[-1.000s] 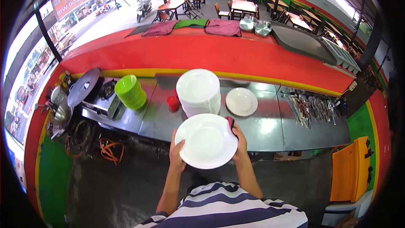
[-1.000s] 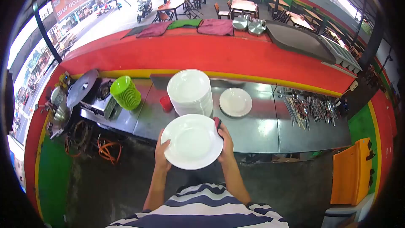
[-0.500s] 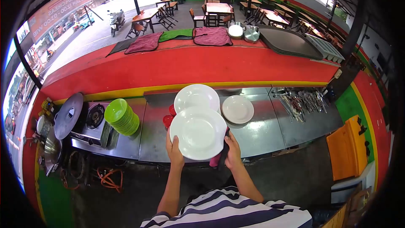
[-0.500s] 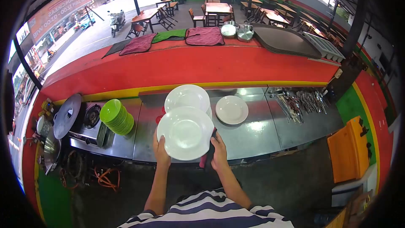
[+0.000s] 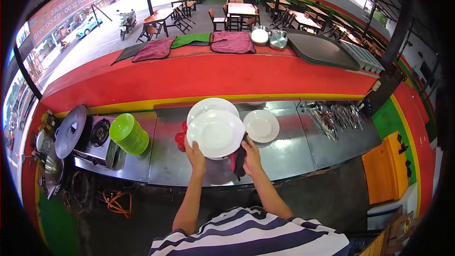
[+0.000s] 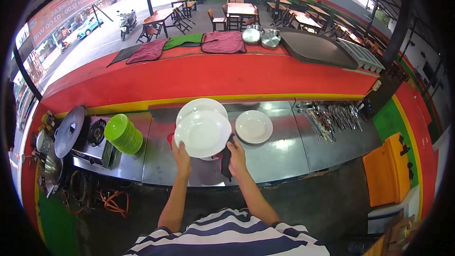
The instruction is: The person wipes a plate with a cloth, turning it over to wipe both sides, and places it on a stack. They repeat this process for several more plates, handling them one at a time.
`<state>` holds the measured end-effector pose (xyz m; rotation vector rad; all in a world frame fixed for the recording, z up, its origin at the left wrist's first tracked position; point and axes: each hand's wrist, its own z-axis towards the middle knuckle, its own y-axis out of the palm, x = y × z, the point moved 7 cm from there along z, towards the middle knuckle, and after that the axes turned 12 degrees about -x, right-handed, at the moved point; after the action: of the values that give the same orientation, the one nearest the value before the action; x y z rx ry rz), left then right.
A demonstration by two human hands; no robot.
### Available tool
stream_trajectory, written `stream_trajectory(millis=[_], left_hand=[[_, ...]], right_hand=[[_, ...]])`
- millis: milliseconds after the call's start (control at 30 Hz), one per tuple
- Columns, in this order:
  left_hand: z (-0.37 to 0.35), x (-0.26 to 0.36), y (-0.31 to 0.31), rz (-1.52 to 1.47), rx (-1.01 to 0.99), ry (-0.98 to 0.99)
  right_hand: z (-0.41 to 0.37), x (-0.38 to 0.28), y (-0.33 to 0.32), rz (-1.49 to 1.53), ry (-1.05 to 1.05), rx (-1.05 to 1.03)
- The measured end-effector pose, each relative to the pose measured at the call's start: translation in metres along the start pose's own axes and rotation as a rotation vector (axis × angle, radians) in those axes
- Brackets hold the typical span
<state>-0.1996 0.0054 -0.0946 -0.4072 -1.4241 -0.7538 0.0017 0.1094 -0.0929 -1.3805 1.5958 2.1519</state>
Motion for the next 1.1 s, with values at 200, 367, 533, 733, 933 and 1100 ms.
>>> stream_trajectory(millis=[200, 367, 533, 733, 933, 1100], left_hand=[[0.013, -0.020, 0.011, 0.023, 0.117, -0.024], [0.013, -0.024, 0.024, 0.101, 0.128, 0.015], [-0.013, -0.021, 0.040, 0.091, 0.186, 0.023], [-0.086, -0.111, 0.051, 0.067, 0.354, -0.175], [-0.110, -0.186, 0.147, 0.021, 0.132, -0.255], [-0.067, -0.186, 0.201, 0.071, 0.004, -0.283]], right_hand=[[0.018, -0.001, -0.004, 0.027, 0.009, -0.045], [0.030, 0.007, -0.025, 0.073, 0.038, -0.002], [0.042, 0.008, -0.080, 0.113, 0.035, 0.103], [0.041, 0.002, -0.184, -0.280, -0.014, 0.211], [0.013, 0.049, -0.216, -1.413, 0.206, -0.396], [0.008, 0.057, -0.221, -1.731, 0.146, -0.555]])
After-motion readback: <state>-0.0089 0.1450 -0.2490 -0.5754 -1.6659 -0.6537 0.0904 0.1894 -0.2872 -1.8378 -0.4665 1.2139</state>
